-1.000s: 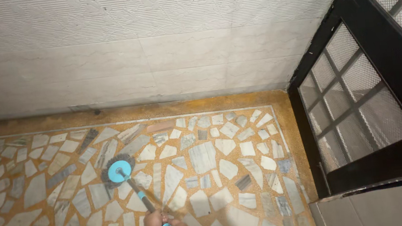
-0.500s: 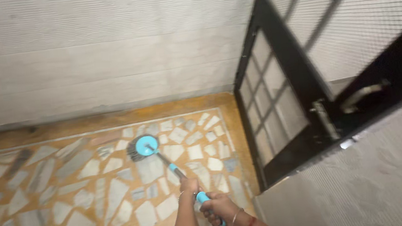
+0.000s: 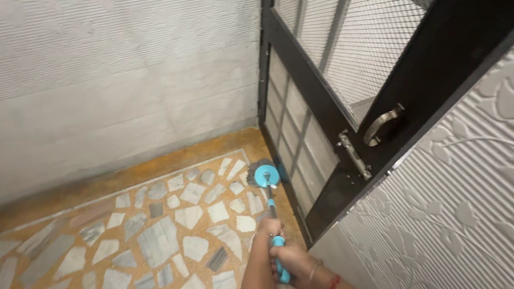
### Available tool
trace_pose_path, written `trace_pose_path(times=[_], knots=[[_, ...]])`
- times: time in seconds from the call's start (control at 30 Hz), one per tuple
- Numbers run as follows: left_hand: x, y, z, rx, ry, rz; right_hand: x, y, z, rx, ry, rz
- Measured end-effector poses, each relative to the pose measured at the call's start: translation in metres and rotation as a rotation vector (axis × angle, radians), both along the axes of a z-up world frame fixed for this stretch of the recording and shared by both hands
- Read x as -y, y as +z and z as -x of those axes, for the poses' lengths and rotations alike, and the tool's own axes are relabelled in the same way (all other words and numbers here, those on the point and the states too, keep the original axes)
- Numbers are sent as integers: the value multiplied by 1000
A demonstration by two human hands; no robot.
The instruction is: The person mops the floor in a hallway and a room using a spray mop, then cleans the mop head in a bucket of water and wrings it out using a built-in spinning mechanism.
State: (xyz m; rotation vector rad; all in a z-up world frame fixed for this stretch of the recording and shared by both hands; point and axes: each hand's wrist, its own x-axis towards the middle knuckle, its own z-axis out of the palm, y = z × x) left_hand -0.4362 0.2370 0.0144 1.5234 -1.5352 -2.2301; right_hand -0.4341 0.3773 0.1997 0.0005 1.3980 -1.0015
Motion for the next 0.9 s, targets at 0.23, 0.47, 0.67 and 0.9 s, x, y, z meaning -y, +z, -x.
trace_pose_path(times=[0.23, 0.47, 0.67, 0.9], knots=[[62, 20, -70, -327, 290, -428, 53, 84, 114, -1422, 242, -53], [172, 64, -209, -510, 434, -436, 92, 128, 174, -1869, -504, -317], [272, 90, -267, -539, 165, -735, 102, 128, 252, -1431, -1027, 336], [281, 245, -251, -300, 195, -458, 115, 136, 274, -1294, -1065, -34]])
